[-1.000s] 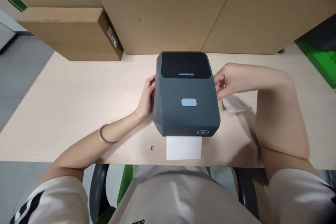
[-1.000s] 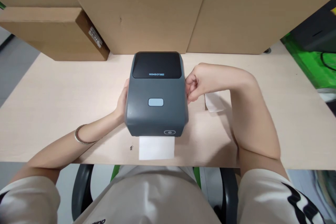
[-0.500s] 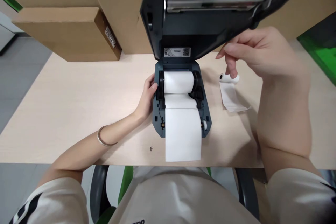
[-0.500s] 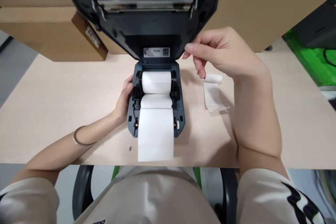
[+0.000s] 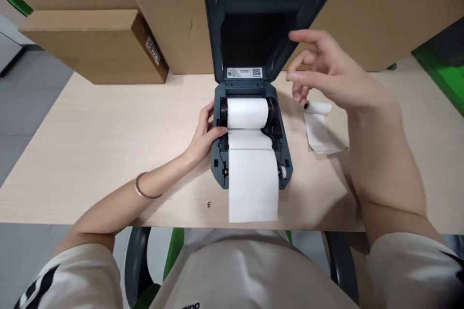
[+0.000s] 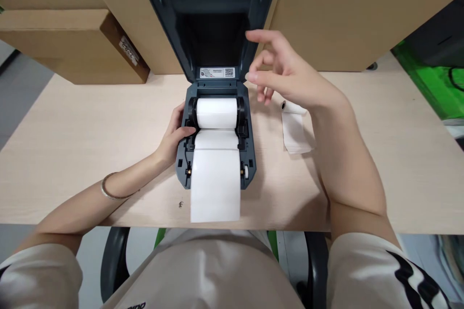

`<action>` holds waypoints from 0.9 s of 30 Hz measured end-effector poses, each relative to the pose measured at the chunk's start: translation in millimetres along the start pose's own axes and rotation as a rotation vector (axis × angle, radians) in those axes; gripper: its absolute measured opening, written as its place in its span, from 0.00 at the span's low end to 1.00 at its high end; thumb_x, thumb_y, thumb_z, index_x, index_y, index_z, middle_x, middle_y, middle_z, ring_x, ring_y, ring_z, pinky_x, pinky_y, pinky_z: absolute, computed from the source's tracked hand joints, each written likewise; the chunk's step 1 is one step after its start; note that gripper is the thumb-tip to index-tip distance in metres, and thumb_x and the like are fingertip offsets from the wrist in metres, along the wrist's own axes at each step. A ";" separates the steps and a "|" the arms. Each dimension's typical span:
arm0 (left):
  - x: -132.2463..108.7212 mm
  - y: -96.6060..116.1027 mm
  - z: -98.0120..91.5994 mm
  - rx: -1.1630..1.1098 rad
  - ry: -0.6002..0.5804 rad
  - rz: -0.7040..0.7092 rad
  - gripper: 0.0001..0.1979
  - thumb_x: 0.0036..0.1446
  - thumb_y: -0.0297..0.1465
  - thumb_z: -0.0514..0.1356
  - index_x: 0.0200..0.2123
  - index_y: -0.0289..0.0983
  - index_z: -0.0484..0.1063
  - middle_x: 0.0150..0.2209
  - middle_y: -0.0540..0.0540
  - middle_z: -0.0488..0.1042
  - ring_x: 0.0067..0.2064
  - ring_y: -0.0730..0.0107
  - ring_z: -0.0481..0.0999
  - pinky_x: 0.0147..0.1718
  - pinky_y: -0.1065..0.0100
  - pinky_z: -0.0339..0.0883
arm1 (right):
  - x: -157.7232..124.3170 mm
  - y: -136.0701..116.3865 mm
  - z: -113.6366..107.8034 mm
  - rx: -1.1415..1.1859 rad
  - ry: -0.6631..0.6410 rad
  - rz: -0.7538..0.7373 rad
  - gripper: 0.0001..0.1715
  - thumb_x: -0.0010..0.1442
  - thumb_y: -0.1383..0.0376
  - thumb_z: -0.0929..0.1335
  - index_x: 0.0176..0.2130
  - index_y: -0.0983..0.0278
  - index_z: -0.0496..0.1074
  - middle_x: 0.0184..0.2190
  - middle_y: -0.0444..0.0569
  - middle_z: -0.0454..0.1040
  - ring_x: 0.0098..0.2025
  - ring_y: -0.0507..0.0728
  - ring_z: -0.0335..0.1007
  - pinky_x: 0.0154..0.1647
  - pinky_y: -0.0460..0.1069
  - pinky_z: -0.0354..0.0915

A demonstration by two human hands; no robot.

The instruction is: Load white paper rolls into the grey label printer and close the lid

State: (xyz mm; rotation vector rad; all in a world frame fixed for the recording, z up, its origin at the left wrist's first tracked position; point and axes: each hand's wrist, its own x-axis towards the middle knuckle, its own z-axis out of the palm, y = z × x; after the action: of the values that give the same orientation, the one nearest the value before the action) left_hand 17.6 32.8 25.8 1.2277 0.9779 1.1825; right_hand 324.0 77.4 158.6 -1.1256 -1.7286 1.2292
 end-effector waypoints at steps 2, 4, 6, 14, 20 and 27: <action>1.2 -1.7 -0.7 0.032 0.011 0.015 0.37 0.53 0.38 0.72 0.67 0.48 0.71 0.75 0.45 0.71 0.80 0.35 0.61 0.78 0.44 0.61 | 4.2 8.3 -0.1 -0.045 -0.007 0.059 0.47 0.60 0.50 0.82 0.70 0.49 0.63 0.45 0.41 0.78 0.33 0.54 0.75 0.31 0.51 0.71; 2.6 -2.6 -1.9 0.074 0.001 0.027 0.39 0.52 0.37 0.70 0.68 0.46 0.70 0.75 0.43 0.70 0.79 0.36 0.63 0.76 0.44 0.63 | 7.4 16.1 1.9 -0.198 0.020 0.048 0.40 0.63 0.50 0.80 0.67 0.54 0.68 0.47 0.46 0.79 0.38 0.57 0.76 0.35 0.53 0.73; 3.8 -1.6 -2.4 0.113 -0.007 0.034 0.40 0.51 0.37 0.69 0.69 0.44 0.70 0.76 0.41 0.71 0.78 0.37 0.65 0.74 0.45 0.67 | 8.5 21.3 8.4 -0.436 0.034 -0.056 0.29 0.65 0.50 0.76 0.60 0.58 0.74 0.49 0.52 0.80 0.46 0.63 0.79 0.47 0.58 0.76; 0.9 13.5 6.9 0.155 0.012 0.057 0.42 0.50 0.32 0.64 0.71 0.35 0.74 0.74 0.41 0.77 0.74 0.40 0.75 0.68 0.51 0.76 | 0.3 28.9 55.8 -1.066 -0.172 -0.354 0.36 0.69 0.47 0.71 0.66 0.64 0.78 0.59 0.59 0.82 0.64 0.72 0.78 0.83 0.74 0.51; 0.2 14.7 8.3 0.159 0.032 0.054 0.43 0.49 0.31 0.64 0.71 0.34 0.75 0.69 0.41 0.81 0.68 0.42 0.80 0.62 0.53 0.79 | 2.7 33.3 59.2 -1.127 -0.204 -0.338 0.44 0.66 0.49 0.72 0.71 0.71 0.74 0.65 0.66 0.81 0.67 0.75 0.77 0.81 0.77 0.54; 0.5 11.7 8.8 0.164 0.062 0.082 0.41 0.50 0.31 0.64 0.70 0.36 0.77 0.67 0.42 0.83 0.66 0.44 0.81 0.60 0.54 0.80 | 10.2 31.8 58.8 -1.104 -0.154 -0.427 0.35 0.55 0.54 0.76 0.58 0.65 0.80 0.49 0.55 0.85 0.54 0.70 0.83 0.84 0.74 0.52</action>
State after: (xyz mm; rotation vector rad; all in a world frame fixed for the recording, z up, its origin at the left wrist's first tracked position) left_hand 24.9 31.3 38.4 1.3789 1.0969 1.2294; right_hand 275.0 72.9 112.2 -1.1099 -2.6817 0.0142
